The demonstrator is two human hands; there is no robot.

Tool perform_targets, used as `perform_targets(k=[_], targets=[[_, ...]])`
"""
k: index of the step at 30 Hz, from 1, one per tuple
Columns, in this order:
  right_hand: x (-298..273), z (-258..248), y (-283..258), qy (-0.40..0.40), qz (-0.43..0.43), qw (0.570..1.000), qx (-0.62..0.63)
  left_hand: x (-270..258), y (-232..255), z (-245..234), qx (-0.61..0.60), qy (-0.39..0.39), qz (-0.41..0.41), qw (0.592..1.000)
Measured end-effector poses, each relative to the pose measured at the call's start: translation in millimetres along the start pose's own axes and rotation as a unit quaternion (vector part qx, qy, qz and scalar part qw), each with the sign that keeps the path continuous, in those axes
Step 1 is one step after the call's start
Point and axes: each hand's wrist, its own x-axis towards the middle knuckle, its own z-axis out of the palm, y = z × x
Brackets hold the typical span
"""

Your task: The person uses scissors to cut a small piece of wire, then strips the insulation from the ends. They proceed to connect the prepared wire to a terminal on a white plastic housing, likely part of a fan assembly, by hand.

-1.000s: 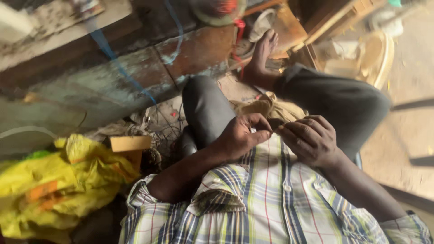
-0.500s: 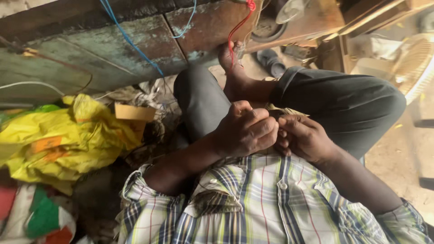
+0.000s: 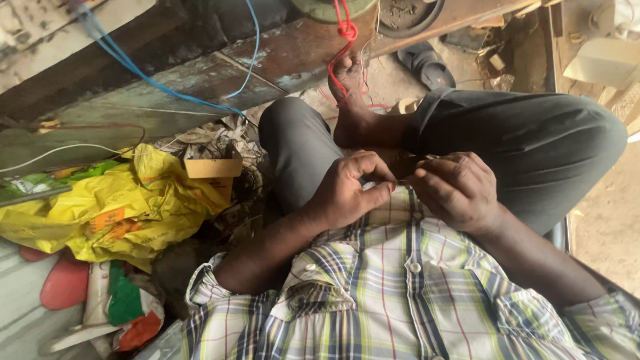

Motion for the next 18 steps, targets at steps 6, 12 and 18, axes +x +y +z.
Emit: perform_targets(k=[6, 12, 18], targets=[[27, -3, 13, -0.056, -0.035, 0.998, 0.010, 12, -15, -5, -0.148, -0.045, -0.106, 0.982], [9, 16, 16, -0.109, 0.288, 0.900, 0.309, 23, -2, -12, 0.225, 0.018, 0.099, 0.969], [-21, 29, 16, -0.028, 0.607, 0.398, 0.688, 38, 2, -25, 0.439, -0.004, 0.356, 0.825]])
